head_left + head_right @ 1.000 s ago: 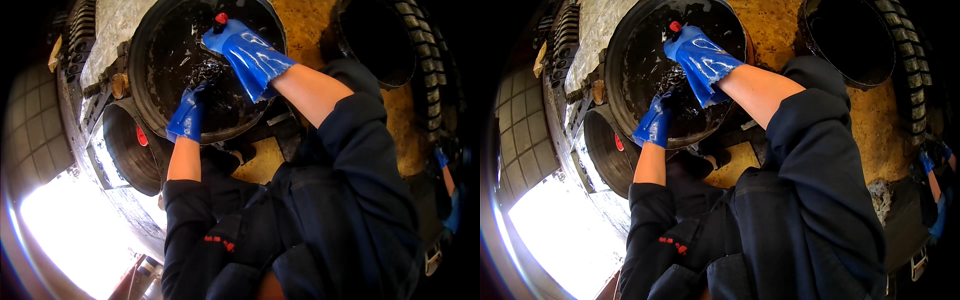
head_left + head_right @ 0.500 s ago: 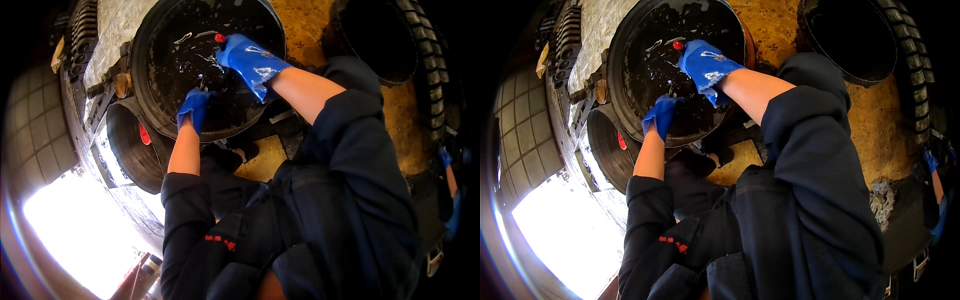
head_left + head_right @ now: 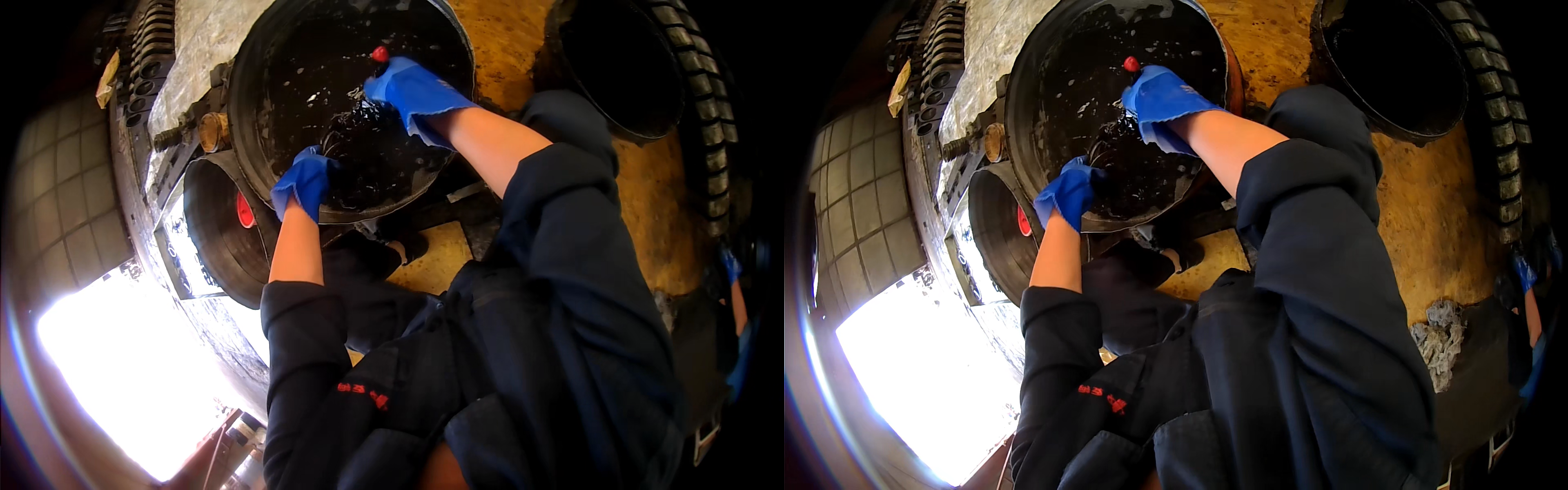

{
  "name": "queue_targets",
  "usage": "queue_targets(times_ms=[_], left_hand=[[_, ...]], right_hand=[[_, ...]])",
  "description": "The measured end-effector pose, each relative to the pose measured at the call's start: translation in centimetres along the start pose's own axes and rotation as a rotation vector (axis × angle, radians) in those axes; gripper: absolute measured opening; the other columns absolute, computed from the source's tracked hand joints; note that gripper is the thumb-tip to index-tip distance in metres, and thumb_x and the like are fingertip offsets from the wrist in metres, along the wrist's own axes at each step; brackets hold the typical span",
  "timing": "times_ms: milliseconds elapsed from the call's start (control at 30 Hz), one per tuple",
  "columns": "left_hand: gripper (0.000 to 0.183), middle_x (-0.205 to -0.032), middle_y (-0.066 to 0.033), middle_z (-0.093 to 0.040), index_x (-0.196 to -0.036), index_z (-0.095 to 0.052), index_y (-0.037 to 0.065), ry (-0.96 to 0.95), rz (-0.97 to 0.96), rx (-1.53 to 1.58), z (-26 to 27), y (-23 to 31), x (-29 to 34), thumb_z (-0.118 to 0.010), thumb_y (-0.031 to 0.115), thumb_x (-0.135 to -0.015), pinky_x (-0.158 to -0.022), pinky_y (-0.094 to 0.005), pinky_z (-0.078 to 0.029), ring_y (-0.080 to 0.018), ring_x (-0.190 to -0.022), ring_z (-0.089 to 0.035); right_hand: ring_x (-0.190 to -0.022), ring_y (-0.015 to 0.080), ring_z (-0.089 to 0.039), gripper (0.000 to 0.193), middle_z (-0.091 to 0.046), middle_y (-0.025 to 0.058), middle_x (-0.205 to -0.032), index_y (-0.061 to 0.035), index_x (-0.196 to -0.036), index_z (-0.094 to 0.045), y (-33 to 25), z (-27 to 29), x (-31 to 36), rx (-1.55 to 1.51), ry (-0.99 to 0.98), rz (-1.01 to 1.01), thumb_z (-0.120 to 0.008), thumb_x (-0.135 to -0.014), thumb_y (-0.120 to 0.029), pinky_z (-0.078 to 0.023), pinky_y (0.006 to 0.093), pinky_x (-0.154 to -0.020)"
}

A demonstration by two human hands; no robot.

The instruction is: The person cleans several metal rings and components by scrubbing them with a brush in a bucket of liquid, then dipping them into another bucket of fluid.

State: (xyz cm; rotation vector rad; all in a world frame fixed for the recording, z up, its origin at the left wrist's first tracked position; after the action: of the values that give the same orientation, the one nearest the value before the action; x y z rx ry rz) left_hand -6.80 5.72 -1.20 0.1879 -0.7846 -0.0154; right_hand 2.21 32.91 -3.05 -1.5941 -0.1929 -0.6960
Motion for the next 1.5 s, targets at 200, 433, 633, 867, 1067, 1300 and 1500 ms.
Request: queue_targets(times_ms=[200,433,633,867,1067,1300,1500], left_hand=[[0.046,-0.119,-0.0113,-0.077,-0.136,-0.069,-0.001,0.022,-0.557,0.696,2.5,0.8,5.4,-0.066,-0.008,-0.090,-0.088,-0.0336,-0.059,-0.0222,-0.101,-0.073],[0.049,-0.122,-0.0124,-0.076,-0.138,-0.066,-0.002,0.105,-0.462,0.880,3.4,-2.1,4.5,-0.067,-0.011,-0.089,-0.091,-0.0342,-0.061,-0.0224,-0.105,-0.074],[0.056,-0.123,-0.0148,-0.075,-0.138,-0.065,-0.001,0.063,-0.535,1.157,3.2,-2.5,2.3,-0.071,-0.015,-0.085,-0.098,-0.0364,-0.060,-0.0269,-0.108,-0.073],[0.052,-0.129,-0.0236,-0.071,-0.137,-0.059,-0.010,-0.053,-0.432,1.425,1.1,-3.0,-0.5,-0.058,-0.015,-0.086,-0.109,-0.0432,-0.057,-0.0356,-0.117,-0.071],[0.045,-0.131,-0.0219,-0.071,-0.139,-0.059,-0.007,-0.057,-0.479,1.313,1.0,-5.2,-3.0,-0.058,-0.011,-0.094,-0.110,-0.0419,-0.055,-0.0325,-0.117,-0.071],[0.041,-0.127,-0.0190,-0.072,-0.137,-0.060,-0.005,-0.074,-0.322,1.507,0.7,-3.1,-1.7,-0.062,-0.009,-0.095,-0.104,-0.0414,-0.059,-0.0310,-0.113,-0.072],[0.045,-0.137,-0.0213,-0.067,-0.145,-0.052,-0.005,0.028,-0.345,1.411,1.7,-5.0,-1.4,-0.054,-0.002,-0.101,-0.109,-0.0460,-0.055,-0.0341,-0.122,-0.068]], right_hand=[[-0.076,0.0184,-0.067,0.033,-0.073,0.0068,-0.083,-0.0101,-0.099,-0.078,-6.7,-5.2,1.0,-0.127,-0.149,0.211,-0.072,-0.087,-0.040,-0.052,0.0338,-0.072],[-0.079,0.0211,-0.068,0.030,-0.074,0.0091,-0.086,-0.0118,-0.096,-0.077,-9.6,-8.5,2.0,0.099,-0.218,0.409,-0.069,-0.088,-0.039,-0.055,0.0363,-0.080],[-0.091,0.0206,-0.070,0.043,-0.076,0.0113,-0.099,-0.0069,-0.114,-0.077,0.5,-4.4,-0.5,-0.224,-0.023,-0.022,-0.071,-0.092,-0.044,-0.054,0.0357,-0.086],[-0.109,0.0293,-0.073,0.048,-0.077,0.0162,-0.115,-0.0088,-0.127,-0.074,1.4,-3.2,-0.2,0.417,0.121,-0.074,-0.074,-0.092,-0.041,-0.055,0.0378,-0.099],[-0.087,0.0198,-0.072,0.041,-0.076,0.0103,-0.092,-0.0090,-0.108,-0.079,-3.7,-5.0,-2.7,0.075,0.005,0.151,-0.072,-0.088,-0.044,-0.057,0.0347,-0.082],[-0.074,0.0168,-0.065,0.034,-0.070,0.0038,-0.075,-0.0117,-0.086,-0.077,-4.8,-6.8,-1.4,0.328,-0.251,0.196,-0.073,-0.084,-0.045,-0.053,0.0328,-0.073],[-0.069,0.0140,-0.065,0.034,-0.068,0.0023,-0.072,-0.0096,-0.086,-0.074,-6.6,-5.9,1.1,0.289,-0.022,0.152,-0.068,-0.095,-0.041,-0.054,0.0325,-0.071]])
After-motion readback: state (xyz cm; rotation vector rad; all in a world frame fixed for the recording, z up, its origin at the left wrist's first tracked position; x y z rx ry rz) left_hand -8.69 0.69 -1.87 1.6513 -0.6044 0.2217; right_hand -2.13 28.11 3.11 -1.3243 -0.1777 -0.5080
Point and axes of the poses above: each hand's wrist, its own x-axis away from the middle knuckle, its own z-axis out of the back of the hand, y = z × x, the point moved 9 cm from there along -x, towards the middle knuckle
